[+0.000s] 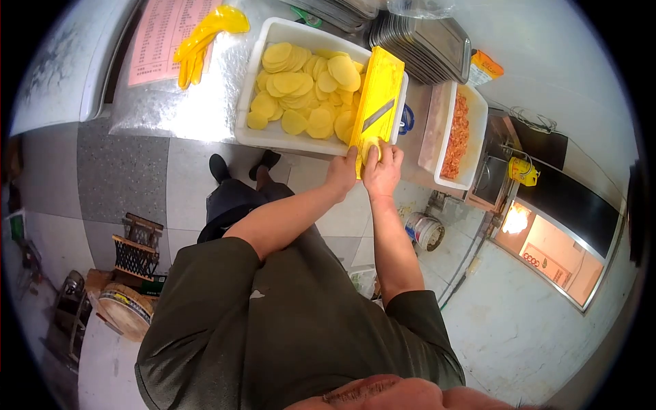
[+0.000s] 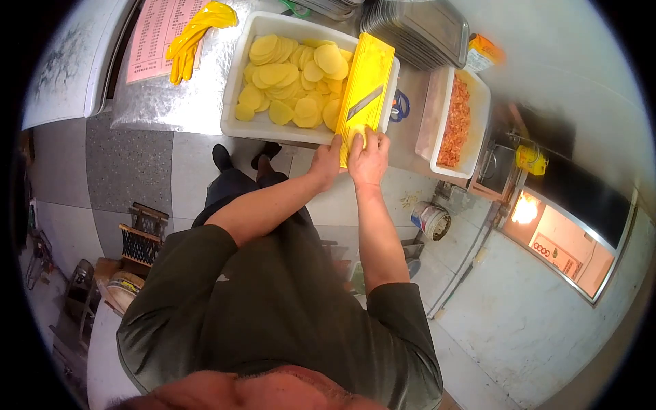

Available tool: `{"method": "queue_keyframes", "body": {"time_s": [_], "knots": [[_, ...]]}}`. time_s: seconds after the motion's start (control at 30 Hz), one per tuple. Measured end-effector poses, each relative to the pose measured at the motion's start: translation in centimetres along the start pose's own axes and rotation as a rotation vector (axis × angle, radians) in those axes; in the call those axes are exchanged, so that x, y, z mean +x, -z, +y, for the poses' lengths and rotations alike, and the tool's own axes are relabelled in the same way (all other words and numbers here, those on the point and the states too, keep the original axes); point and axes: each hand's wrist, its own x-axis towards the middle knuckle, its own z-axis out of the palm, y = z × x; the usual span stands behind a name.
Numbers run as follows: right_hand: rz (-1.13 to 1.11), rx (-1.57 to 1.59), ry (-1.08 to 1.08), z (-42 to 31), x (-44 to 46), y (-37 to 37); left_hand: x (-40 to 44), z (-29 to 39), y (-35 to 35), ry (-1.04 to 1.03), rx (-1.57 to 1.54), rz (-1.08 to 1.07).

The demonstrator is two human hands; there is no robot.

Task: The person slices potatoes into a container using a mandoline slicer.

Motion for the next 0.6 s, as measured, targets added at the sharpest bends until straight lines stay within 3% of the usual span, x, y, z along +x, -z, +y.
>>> {"method": "queue_keyframes", "body": {"time_s": [0.23,0.6], "knots": [[0.042,0.024,0.038,0.6,0.6,-0.3,-0.3,-0.4,-0.3,-0.128,0.176,0.123],[-0.019,0.005,0.159,0.8,1.2,0.0,0.2,-0.8,0.0,-0.058,0.151,0.074]]}}
